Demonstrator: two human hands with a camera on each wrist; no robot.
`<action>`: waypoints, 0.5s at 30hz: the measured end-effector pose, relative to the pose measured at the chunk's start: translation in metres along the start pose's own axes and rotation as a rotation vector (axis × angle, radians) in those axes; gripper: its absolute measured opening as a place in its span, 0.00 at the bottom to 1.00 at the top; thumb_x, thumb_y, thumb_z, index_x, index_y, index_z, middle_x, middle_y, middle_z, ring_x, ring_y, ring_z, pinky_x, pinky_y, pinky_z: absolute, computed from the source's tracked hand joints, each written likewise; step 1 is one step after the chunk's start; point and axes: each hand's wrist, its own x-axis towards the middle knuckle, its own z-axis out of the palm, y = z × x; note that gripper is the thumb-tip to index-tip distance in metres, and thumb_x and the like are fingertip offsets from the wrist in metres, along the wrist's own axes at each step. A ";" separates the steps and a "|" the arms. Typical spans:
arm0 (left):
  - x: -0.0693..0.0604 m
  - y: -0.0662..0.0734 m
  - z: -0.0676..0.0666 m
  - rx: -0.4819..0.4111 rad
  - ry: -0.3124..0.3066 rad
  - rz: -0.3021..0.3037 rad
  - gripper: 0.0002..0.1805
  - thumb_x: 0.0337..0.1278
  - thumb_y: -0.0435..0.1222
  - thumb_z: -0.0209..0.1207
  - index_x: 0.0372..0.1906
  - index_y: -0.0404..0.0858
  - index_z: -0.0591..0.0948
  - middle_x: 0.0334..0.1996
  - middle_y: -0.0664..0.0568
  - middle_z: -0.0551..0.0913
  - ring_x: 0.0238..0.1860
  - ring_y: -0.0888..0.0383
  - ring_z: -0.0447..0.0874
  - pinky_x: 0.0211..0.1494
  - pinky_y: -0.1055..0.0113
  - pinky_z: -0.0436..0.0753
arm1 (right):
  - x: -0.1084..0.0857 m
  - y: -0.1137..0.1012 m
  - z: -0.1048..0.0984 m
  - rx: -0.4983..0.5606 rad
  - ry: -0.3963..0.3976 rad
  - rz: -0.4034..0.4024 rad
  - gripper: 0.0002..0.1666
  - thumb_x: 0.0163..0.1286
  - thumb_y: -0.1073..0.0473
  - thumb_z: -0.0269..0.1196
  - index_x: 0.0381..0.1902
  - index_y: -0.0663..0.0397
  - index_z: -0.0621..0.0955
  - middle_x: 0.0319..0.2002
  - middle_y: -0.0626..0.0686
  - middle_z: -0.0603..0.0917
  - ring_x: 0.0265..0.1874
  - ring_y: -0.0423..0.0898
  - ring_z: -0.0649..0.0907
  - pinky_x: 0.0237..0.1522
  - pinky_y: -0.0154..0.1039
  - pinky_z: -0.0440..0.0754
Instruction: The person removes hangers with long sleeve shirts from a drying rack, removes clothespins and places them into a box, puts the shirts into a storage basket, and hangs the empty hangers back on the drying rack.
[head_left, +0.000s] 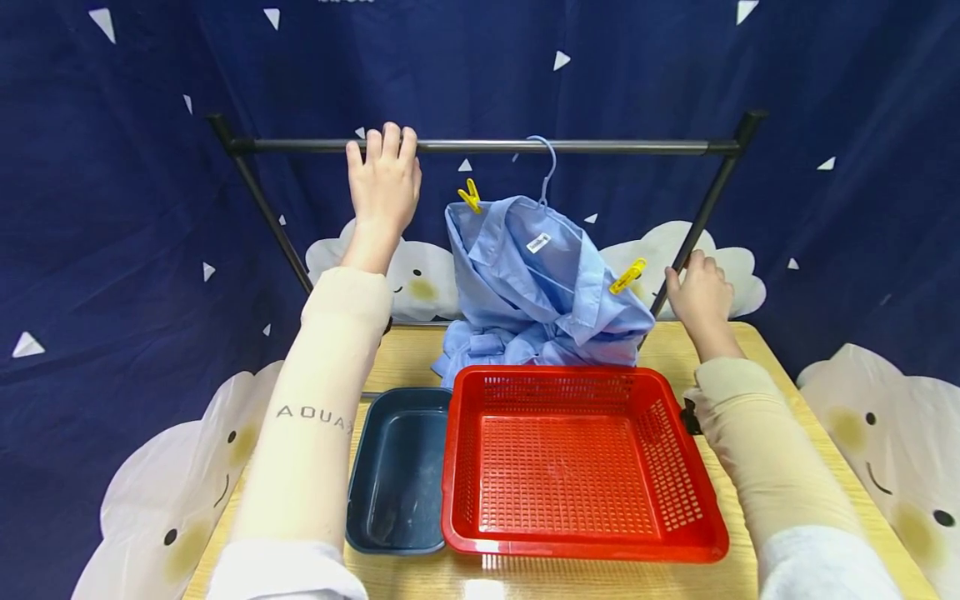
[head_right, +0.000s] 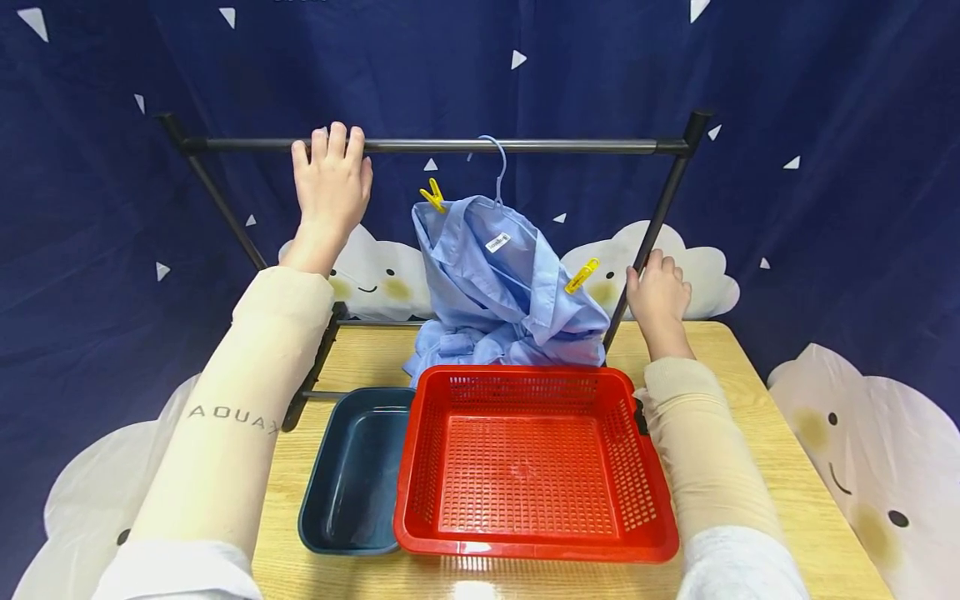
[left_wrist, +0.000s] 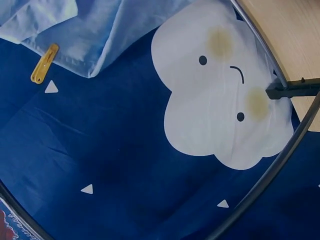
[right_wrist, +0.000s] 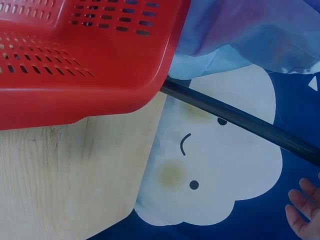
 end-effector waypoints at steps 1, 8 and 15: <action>0.001 0.001 0.000 0.002 0.000 0.002 0.20 0.65 0.40 0.43 0.59 0.39 0.66 0.55 0.44 0.67 0.56 0.45 0.62 0.58 0.48 0.58 | 0.000 0.000 0.000 -0.003 0.003 0.004 0.23 0.70 0.51 0.46 0.46 0.70 0.65 0.45 0.72 0.70 0.47 0.70 0.70 0.44 0.64 0.65; 0.004 0.005 0.002 0.017 -0.001 -0.023 0.18 0.66 0.40 0.42 0.57 0.39 0.67 0.54 0.45 0.68 0.56 0.46 0.63 0.59 0.49 0.58 | 0.000 0.001 0.003 -0.006 0.030 0.013 0.22 0.69 0.52 0.48 0.44 0.70 0.66 0.42 0.71 0.71 0.44 0.69 0.72 0.42 0.63 0.66; 0.006 0.007 0.004 0.007 -0.011 -0.047 0.17 0.67 0.41 0.42 0.57 0.40 0.67 0.54 0.44 0.67 0.57 0.47 0.63 0.59 0.48 0.58 | -0.001 -0.001 0.005 -0.013 0.035 0.018 0.21 0.70 0.52 0.48 0.44 0.70 0.66 0.41 0.71 0.72 0.44 0.69 0.72 0.40 0.63 0.67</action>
